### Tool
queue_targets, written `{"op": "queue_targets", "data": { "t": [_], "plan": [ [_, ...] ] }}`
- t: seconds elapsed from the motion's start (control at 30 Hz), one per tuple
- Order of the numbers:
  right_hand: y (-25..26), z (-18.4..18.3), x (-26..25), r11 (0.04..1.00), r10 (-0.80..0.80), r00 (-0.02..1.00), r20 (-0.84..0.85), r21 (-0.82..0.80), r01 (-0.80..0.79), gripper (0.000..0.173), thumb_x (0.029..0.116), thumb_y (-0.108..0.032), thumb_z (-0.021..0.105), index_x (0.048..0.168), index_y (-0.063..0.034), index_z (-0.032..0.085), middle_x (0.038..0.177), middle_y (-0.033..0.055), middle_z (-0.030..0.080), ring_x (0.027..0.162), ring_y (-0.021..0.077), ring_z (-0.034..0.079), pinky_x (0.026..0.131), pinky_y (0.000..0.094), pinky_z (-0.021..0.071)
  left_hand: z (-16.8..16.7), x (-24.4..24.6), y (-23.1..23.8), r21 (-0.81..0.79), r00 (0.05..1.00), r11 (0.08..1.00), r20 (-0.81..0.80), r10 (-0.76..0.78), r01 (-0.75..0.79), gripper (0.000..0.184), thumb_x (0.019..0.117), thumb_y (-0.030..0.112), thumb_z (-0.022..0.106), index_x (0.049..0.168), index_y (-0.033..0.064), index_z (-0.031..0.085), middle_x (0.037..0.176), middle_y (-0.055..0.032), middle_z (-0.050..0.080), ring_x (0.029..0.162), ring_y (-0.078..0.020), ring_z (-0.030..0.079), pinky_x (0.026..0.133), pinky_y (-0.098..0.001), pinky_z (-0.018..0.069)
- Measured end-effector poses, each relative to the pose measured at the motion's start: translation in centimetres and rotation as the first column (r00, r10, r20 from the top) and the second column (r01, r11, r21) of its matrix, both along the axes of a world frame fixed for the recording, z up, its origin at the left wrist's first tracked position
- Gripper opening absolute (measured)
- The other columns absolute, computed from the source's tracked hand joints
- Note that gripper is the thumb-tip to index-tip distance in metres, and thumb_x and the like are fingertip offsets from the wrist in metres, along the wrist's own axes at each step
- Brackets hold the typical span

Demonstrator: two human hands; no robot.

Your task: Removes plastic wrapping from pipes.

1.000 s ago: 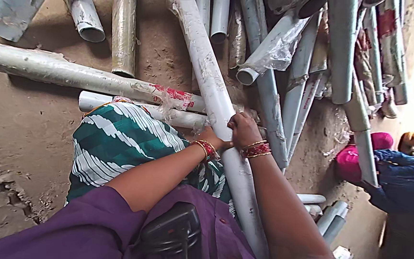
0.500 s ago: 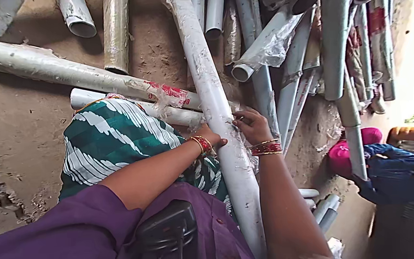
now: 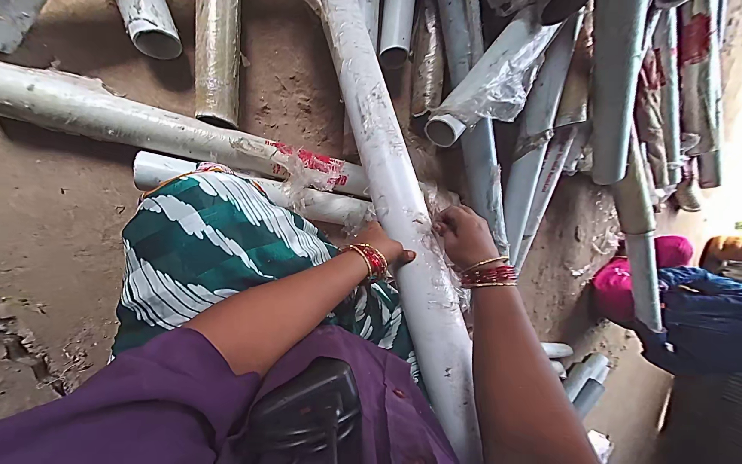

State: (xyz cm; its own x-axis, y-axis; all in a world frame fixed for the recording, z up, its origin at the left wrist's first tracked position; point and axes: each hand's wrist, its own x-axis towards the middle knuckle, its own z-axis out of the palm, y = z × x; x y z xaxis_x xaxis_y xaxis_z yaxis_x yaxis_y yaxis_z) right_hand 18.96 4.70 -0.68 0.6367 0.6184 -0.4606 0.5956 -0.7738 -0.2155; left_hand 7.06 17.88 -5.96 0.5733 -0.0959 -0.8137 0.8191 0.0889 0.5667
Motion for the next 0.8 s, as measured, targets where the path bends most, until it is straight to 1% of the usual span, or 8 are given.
{"op": "queue_targets", "data": {
  "t": [0.07,0.13,0.2,0.23,0.3,0.43,0.57,0.8],
  "plan": [
    [-0.7,0.1,0.1,0.993,-0.102,0.994,0.027,0.061,0.100,0.019,0.0949,0.005,0.061,0.112,0.0099,0.066,0.111,0.0290,0.068,0.101,0.0404,0.068,0.093,0.0550,0.0527,0.1,0.0,-0.1,-0.013,1.000,1.000,-0.001,0.009,-0.009,0.099,0.0854,0.036,0.085,0.156,-0.0038,0.027,0.142,-0.0293,0.054,0.134,-0.0405,0.054,0.110,-0.0573,0.0433],
    [-0.3,-0.3,-0.2,0.981,-0.152,0.987,0.048,0.129,0.145,0.025,0.0936,0.006,0.062,0.118,0.0058,0.068,0.104,0.0242,0.072,0.092,0.0344,0.070,0.086,0.0508,0.0550,-0.1,-0.2,-0.6,-0.038,0.994,0.994,0.000,0.106,-0.106,0.097,0.0841,0.031,0.086,0.155,-0.0032,0.029,0.141,-0.0293,0.055,0.132,-0.0405,0.055,0.109,-0.0568,0.0445],
    [1.1,-0.5,-0.8,0.980,-0.120,0.990,0.072,0.171,0.106,0.023,0.0971,0.000,0.062,0.117,0.0041,0.072,0.104,0.0239,0.073,0.095,0.0355,0.071,0.090,0.0516,0.0533,-0.7,-0.5,-1.2,-0.083,0.940,0.937,-0.008,0.340,-0.339,0.080,0.0889,0.026,0.082,0.149,-0.0052,0.039,0.142,-0.0316,0.052,0.131,-0.0431,0.053,0.106,-0.0579,0.0447],
    [1.8,-0.6,-1.0,0.982,-0.092,0.991,0.093,0.174,0.075,0.021,0.0990,-0.002,0.060,0.113,0.0037,0.075,0.107,0.0245,0.073,0.101,0.0376,0.071,0.095,0.0530,0.0519,-1.5,-0.3,-1.3,-0.094,0.888,0.883,-0.019,0.460,-0.459,0.071,0.0915,0.025,0.079,0.146,-0.0055,0.045,0.144,-0.0309,0.049,0.134,-0.0424,0.049,0.109,-0.0572,0.0421],
    [3.1,-0.9,-1.4,0.987,-0.071,0.991,0.112,0.154,0.053,0.021,0.1001,-0.004,0.059,0.109,0.0039,0.076,0.108,0.0260,0.071,0.105,0.0404,0.068,0.096,0.0546,0.0502,-2.6,0.0,-0.6,-0.066,0.814,0.813,0.030,0.581,-0.578,0.057,0.0950,0.025,0.075,0.138,-0.0053,0.054,0.140,-0.0280,0.052,0.132,-0.0387,0.050,0.109,-0.0538,0.0406],
    [4.3,-1.4,-2.3,0.990,-0.076,0.991,0.111,0.127,0.062,0.020,0.0992,-0.004,0.059,0.108,0.0030,0.076,0.109,0.0250,0.071,0.107,0.0400,0.067,0.097,0.0545,0.0495,-3.5,0.4,-0.1,-0.040,0.814,0.819,0.099,0.573,-0.572,0.038,0.1013,0.025,0.067,0.125,-0.0038,0.061,0.117,-0.0216,0.066,0.104,-0.0301,0.065,0.094,-0.0481,0.0518],
    [4.3,-1.9,-2.8,0.985,-0.082,0.985,0.149,0.164,0.057,0.020,0.0983,-0.002,0.059,0.107,0.0046,0.076,0.107,0.0264,0.071,0.104,0.0410,0.068,0.095,0.0532,0.0511,-3.6,0.8,0.4,0.006,0.855,0.857,0.071,0.513,-0.515,0.024,0.1034,0.016,0.061,0.118,-0.0026,0.067,0.113,-0.0208,0.068,0.102,-0.0303,0.067,0.094,-0.0486,0.0526],
    [4.3,-1.5,-2.8,0.978,-0.133,0.984,0.115,0.175,0.112,0.021,0.0995,-0.003,0.059,0.110,0.0049,0.075,0.109,0.0260,0.071,0.107,0.0394,0.068,0.098,0.0518,0.0492,-3.1,0.6,0.9,0.025,0.813,0.813,-0.011,0.583,-0.582,0.020,0.1015,0.011,0.062,0.116,-0.0002,0.068,0.106,-0.0177,0.068,0.094,-0.0268,0.064,0.087,-0.0457,0.0508]
  ]
}}
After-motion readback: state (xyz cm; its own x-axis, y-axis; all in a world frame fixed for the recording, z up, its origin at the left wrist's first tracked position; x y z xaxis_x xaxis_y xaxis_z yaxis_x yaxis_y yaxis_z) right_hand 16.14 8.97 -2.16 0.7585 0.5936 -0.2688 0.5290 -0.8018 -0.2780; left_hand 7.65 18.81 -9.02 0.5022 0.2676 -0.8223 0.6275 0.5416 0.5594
